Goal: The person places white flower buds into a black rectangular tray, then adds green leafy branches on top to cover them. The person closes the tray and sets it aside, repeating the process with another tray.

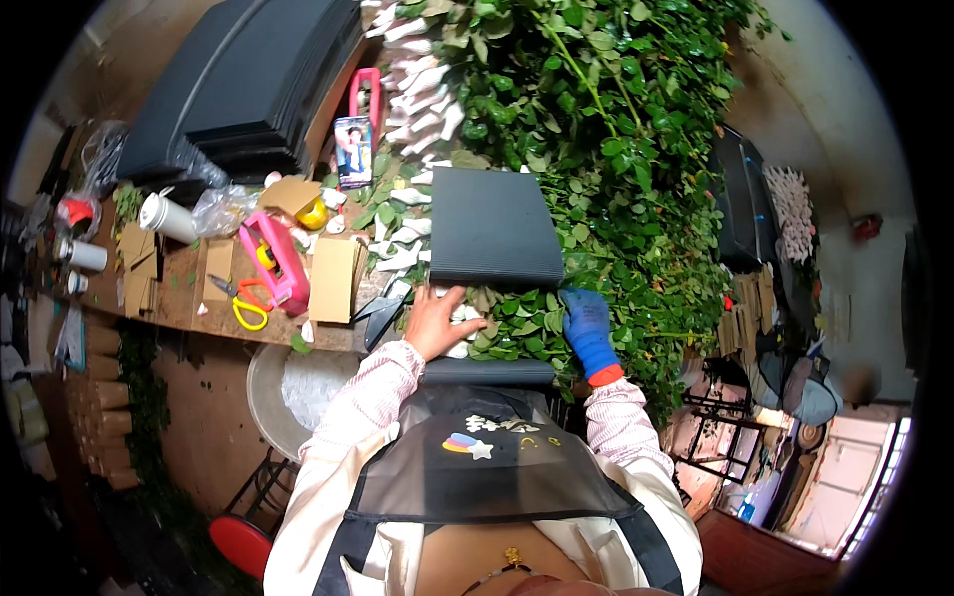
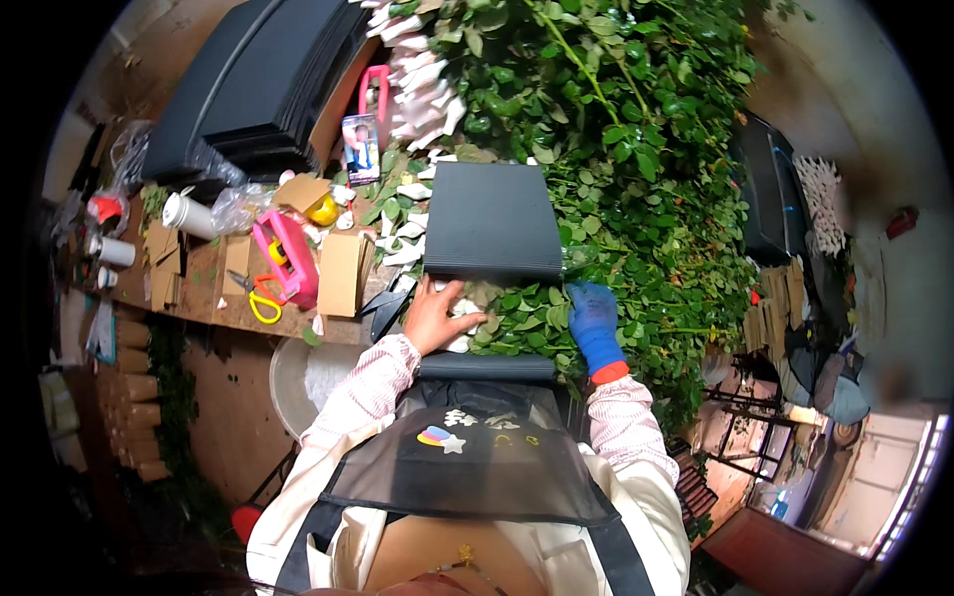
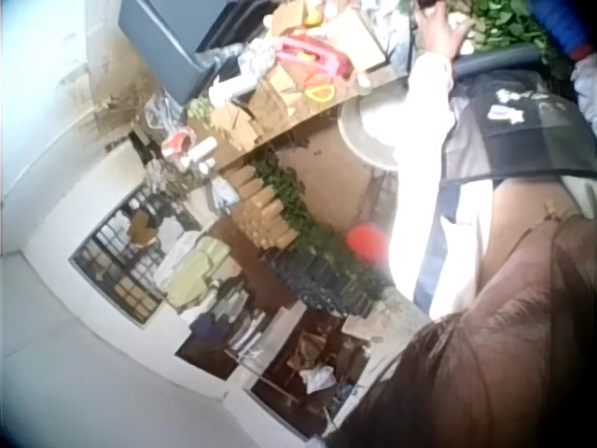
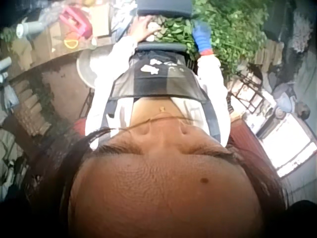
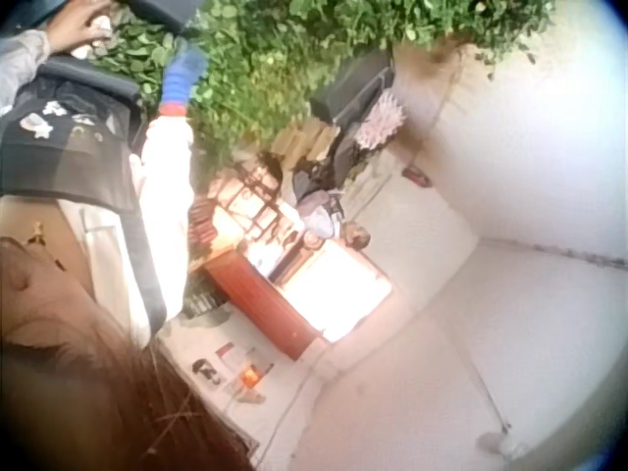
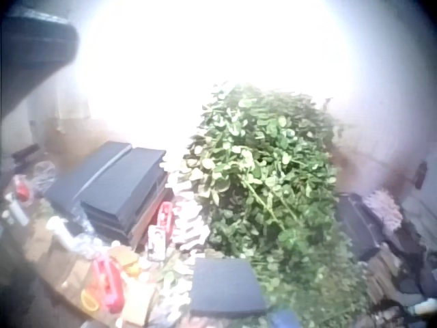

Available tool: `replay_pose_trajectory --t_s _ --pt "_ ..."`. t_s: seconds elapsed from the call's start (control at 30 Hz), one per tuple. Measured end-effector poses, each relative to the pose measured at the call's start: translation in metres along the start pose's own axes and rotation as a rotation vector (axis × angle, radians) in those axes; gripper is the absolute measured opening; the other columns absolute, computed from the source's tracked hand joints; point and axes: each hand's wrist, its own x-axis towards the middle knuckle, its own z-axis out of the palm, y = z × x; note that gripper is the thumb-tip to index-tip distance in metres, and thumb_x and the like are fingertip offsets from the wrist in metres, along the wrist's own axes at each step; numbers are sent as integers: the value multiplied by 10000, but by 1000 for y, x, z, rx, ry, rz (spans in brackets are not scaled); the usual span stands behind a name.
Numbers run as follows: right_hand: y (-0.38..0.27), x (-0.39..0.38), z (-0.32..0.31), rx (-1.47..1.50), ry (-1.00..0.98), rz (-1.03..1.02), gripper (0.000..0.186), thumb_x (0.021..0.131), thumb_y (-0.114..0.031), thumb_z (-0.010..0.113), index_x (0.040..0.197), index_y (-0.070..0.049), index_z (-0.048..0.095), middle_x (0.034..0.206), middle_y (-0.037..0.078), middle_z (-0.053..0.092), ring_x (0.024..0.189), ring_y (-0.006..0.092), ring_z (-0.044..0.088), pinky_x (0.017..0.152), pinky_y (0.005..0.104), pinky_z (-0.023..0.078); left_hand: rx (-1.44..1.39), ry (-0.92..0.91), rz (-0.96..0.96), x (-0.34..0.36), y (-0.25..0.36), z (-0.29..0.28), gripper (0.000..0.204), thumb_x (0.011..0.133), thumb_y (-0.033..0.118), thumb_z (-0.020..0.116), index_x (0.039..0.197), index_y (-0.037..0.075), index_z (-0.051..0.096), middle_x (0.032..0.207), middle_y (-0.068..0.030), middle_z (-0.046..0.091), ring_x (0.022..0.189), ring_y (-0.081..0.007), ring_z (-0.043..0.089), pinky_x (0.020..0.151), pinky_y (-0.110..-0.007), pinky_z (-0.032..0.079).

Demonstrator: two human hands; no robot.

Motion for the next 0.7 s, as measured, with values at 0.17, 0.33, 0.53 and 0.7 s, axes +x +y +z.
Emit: replay_pose_trajectory --t_s 0.17,0.33,0.53,0.7 --pt "-13 -5 2 -50 41 75 395 777 -131 711 1172 -132 718 1283 121 684 1147 358 616 1019 486 483 2 -76 71 -8 -21 13 497 824 465 835 1170 118 752 1298 -351 605 1327 -561 402 1166 -622 297" --pt "-19 -4 -7 -7 80 81 408 785 -86 703 1190 -120 732 1280 126 680 1170 349 613 1041 472 477 -278 160 -71 -39 -38 -4 560 808 281 866 1251 29 634 1416 -314 446 1380 -443 417 1140 -479 374" --pt "-15 -15 0 -85 14 127 395 838 -102 673 1229 -134 720 1321 109 671 1197 340 615 1061 471 473 203 -87 -44 -66 -25 -101 450 841 137 744 1242 -18 612 1391 -245 594 1289 -430 537 1092 -493 445" --pt "-17 -10 -11 -53 -115 96 429 895 -123 618 1318 -165 679 1404 124 629 1270 320 587 1127 470 417 102 -18 322 -5 5 -62 414 946 58 683 1355 49 626 1223 -167 699 1110 -385 649 955 -466 518"
